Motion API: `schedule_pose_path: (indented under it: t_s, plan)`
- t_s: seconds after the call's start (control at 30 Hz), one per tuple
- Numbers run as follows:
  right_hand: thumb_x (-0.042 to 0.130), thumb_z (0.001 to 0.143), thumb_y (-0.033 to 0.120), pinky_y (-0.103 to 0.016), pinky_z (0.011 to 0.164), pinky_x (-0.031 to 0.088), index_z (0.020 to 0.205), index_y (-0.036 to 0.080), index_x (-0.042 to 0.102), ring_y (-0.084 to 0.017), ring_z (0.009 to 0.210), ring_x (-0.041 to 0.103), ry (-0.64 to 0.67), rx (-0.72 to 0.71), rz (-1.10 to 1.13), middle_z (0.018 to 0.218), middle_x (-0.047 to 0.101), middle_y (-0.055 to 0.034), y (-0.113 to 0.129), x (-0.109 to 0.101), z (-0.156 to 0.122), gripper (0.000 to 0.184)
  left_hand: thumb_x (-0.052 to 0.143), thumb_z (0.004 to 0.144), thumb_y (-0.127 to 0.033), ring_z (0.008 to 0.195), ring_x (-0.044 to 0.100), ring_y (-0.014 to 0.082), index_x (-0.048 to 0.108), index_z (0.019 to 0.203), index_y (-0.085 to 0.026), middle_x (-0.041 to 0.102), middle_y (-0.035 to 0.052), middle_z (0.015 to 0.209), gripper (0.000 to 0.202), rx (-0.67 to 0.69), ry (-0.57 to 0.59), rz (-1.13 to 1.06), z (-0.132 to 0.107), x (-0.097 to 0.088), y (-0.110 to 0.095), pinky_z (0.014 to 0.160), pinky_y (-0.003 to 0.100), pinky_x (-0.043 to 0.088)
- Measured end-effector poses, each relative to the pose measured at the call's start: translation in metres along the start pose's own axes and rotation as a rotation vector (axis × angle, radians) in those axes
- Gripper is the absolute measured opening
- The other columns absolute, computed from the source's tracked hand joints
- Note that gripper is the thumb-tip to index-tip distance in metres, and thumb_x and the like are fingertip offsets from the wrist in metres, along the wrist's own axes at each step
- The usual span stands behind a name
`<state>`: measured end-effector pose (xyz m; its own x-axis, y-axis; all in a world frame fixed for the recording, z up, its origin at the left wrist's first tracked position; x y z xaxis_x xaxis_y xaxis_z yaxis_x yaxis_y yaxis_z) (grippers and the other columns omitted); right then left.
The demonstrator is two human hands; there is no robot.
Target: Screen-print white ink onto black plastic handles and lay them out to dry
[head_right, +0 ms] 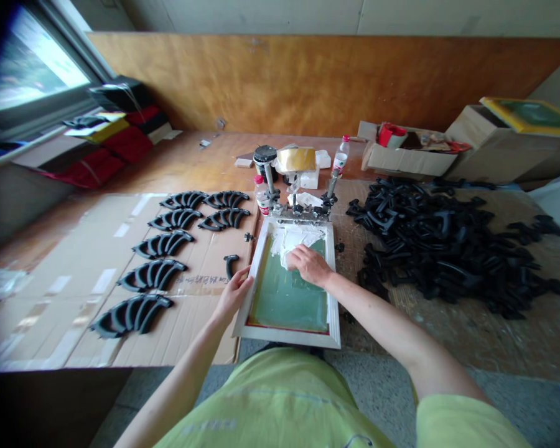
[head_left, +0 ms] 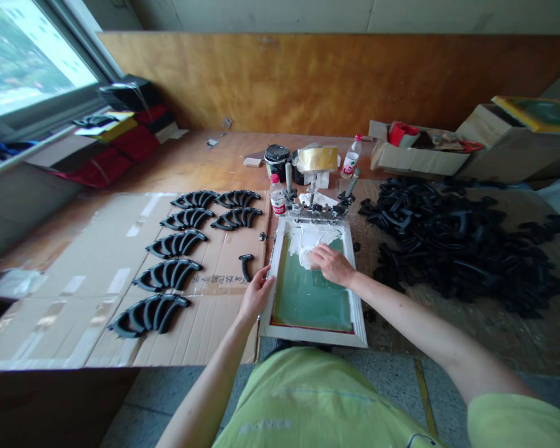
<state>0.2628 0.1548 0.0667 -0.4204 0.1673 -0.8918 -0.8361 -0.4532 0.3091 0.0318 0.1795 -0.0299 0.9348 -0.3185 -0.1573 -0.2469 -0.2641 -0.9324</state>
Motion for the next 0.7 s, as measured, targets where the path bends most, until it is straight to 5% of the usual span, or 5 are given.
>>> schedule_pose_path:
  t_s: [0.27,0.4,0.5,0.6,0.7]
  plan:
    - [0.068,0.083,0.024,-0.031,0.077,0.047,0.130,0.031,0.055,-0.020,0.086,0.060,-0.041,0.187,-0.007,0.097,0.067,-0.0032,-0.032,-0.031,0.047,0.050,0.065,0.074,-0.055,0.059,0.060,0.0151,0.047,0.137,-0.021,0.067,0.0010,0.075,0.073,-0.046,0.054,-0.068,-0.014,-0.003,-0.037,0.052,0.023,0.045]
    - [0.066,0.083,0.028,-0.031,0.076,0.046,0.133,0.030,0.054,-0.019,0.080,0.061,-0.171,0.359,-0.059,0.094,0.067,-0.0024,-0.083,-0.077,0.066,0.051,0.060,0.078,-0.060,0.054,0.057,0.0127,0.059,0.124,-0.020,0.067,0.0012,0.076,0.061,0.012,0.064,-0.118,-0.021,-0.011,-0.090,0.046,0.021,0.042]
    - [0.055,0.090,0.029,-0.031,0.075,0.046,0.120,0.019,0.063,-0.018,0.075,0.061,-0.348,0.548,0.023,0.085,0.068,-0.0042,-0.132,-0.101,0.027,0.033,0.051,0.083,-0.063,0.062,0.062,0.0138,0.066,0.108,-0.016,0.068,0.0037,0.083,0.055,0.188,0.006,-0.208,-0.017,-0.013,-0.148,0.050,0.022,0.046]
    - [0.051,0.090,0.034,-0.031,0.070,0.046,0.099,0.015,0.068,-0.019,0.071,0.059,-0.385,0.761,0.069,0.075,0.066,-0.0052,-0.161,-0.083,-0.027,0.027,0.046,0.087,-0.059,0.077,0.066,0.0164,0.061,0.112,-0.016,0.067,0.0052,0.091,0.052,0.312,-0.015,-0.314,-0.002,-0.008,-0.193,0.058,0.023,0.051]
    - [0.062,0.084,0.039,-0.032,0.074,0.046,0.103,0.018,0.066,-0.020,0.079,0.060,-0.183,0.609,0.103,0.085,0.067,-0.0053,-0.132,-0.030,-0.040,0.029,0.045,0.088,-0.057,0.079,0.066,0.0151,0.057,0.117,-0.018,0.067,0.0045,0.090,0.049,0.304,-0.091,-0.398,0.012,-0.003,-0.197,0.057,0.021,0.051]
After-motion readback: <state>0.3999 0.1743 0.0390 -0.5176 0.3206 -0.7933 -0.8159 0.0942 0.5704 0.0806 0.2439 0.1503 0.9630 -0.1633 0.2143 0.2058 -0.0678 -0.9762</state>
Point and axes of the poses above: each hand's wrist, its own z-axis towards the middle knuckle, its own x-axis out of the palm, y = z × x, the point moved 8 cm from there along z, towards the middle knuckle
